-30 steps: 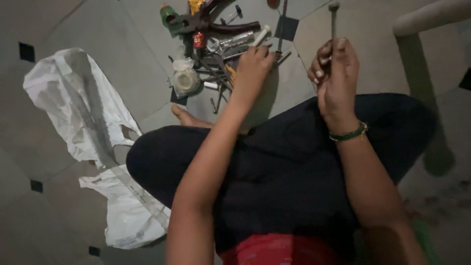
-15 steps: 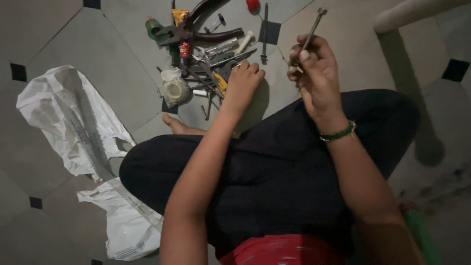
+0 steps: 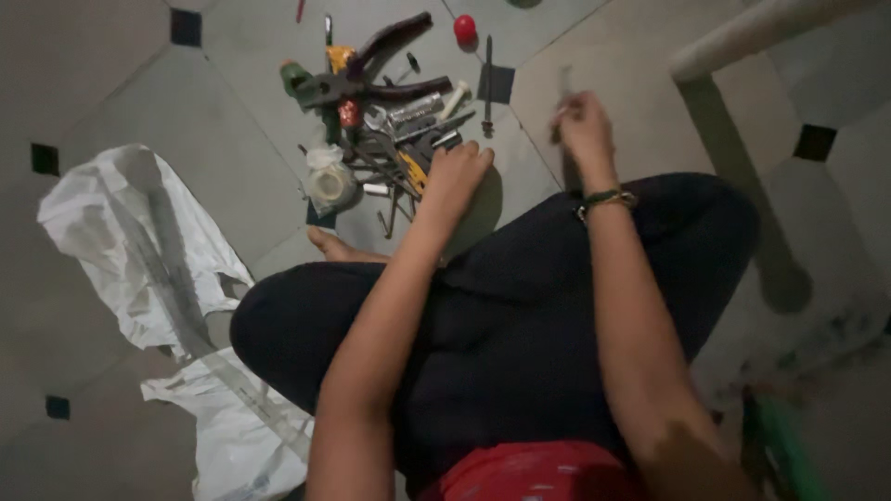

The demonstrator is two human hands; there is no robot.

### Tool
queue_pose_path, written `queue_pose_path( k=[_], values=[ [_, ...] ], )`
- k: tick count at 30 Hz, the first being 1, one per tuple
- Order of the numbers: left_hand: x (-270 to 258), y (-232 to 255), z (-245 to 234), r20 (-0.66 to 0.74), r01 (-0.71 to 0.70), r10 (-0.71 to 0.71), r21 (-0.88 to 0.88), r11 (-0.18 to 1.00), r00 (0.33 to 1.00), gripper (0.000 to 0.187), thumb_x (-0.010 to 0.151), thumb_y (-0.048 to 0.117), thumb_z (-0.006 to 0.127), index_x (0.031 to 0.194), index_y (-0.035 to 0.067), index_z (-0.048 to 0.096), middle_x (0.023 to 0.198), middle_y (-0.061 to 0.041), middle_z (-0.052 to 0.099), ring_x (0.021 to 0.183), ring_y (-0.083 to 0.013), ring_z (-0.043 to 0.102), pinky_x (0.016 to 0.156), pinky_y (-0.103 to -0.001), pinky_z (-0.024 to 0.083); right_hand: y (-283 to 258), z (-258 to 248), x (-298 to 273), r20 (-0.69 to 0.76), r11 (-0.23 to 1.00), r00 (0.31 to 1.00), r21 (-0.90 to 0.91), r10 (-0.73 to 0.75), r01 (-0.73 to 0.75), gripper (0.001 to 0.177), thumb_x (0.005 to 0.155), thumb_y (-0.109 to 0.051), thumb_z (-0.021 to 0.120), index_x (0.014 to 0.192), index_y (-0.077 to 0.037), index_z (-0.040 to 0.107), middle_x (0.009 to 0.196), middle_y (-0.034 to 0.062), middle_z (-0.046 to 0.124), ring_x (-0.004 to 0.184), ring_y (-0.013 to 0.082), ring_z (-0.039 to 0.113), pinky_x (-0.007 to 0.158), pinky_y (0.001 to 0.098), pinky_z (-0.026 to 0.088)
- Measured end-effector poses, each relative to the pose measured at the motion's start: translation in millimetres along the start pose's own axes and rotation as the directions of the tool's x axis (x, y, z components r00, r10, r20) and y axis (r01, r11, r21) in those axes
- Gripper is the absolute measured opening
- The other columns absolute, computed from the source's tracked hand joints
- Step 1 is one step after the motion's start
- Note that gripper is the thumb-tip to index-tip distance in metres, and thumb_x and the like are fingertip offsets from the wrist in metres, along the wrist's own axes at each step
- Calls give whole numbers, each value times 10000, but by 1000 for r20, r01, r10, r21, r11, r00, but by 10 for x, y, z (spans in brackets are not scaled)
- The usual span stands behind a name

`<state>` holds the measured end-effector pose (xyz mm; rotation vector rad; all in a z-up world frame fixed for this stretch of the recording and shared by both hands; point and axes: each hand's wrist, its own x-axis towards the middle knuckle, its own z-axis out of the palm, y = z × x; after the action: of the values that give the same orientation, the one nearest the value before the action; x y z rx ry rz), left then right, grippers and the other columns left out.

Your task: The person sits on the floor and assembles small metal hardware components. They use a screwdriver to tighten a screw into a metal fitting, then attach a nut to the threaded end. The person handles various tools and parts scattered on the floor, including pliers and wrenches.

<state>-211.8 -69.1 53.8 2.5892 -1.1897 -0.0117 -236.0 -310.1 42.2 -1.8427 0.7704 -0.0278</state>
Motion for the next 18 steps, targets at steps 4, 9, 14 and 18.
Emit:
queue_pose_path(
  k=[4, 9, 14, 18],
  values=[
    [-77, 1, 17, -80, 24, -24, -9, 1000, 997, 147, 889, 79, 570, 1024, 107, 622, 944, -74, 642, 909, -277, 672, 773, -452, 490, 76, 98, -26, 228, 991, 973, -122, -29, 58, 231, 953, -92, 556, 1151, -9, 640, 989, 133, 758, 909, 198, 741, 827, 334, 566],
    [-83, -27, -75, -268, 27, -169, -464, 885, 948, 186, 858, 109, 673, 1011, 39, 595, 934, -159, 640, 918, -374, 634, 779, -489, 503, -66, 108, -268, 149, 898, 963, -352, -224, 263, 196, 945, -102, 642, 1129, -35, 658, 1001, 159, 713, 930, 332, 693, 872, 418, 518],
    [-34, -99, 37, -281, -84, -37, -408, 909, 959, 310, 872, 42, 612, 1173, -15, 564, 1235, -233, 584, 1202, -419, 555, 1003, -472, 486, -198, 144, -434, 65, 788, 900, -459, -431, 411, 217, 925, -35, 647, 1141, -40, 649, 1191, 178, 674, 1093, 433, 577, 983, 481, 452],
    [13, -83, 201, -99, -56, 28, -294, 954, 995, 352, 894, 34, 593, 1239, -18, 546, 1452, -233, 491, 1342, -413, 508, 1105, -434, 464, -375, 214, -502, 137, 671, 760, -389, -635, 631, 265, 864, 9, 633, 1127, -26, 638, 1353, 172, 628, 1186, 429, 538, 1002, 481, 454]
  ],
)
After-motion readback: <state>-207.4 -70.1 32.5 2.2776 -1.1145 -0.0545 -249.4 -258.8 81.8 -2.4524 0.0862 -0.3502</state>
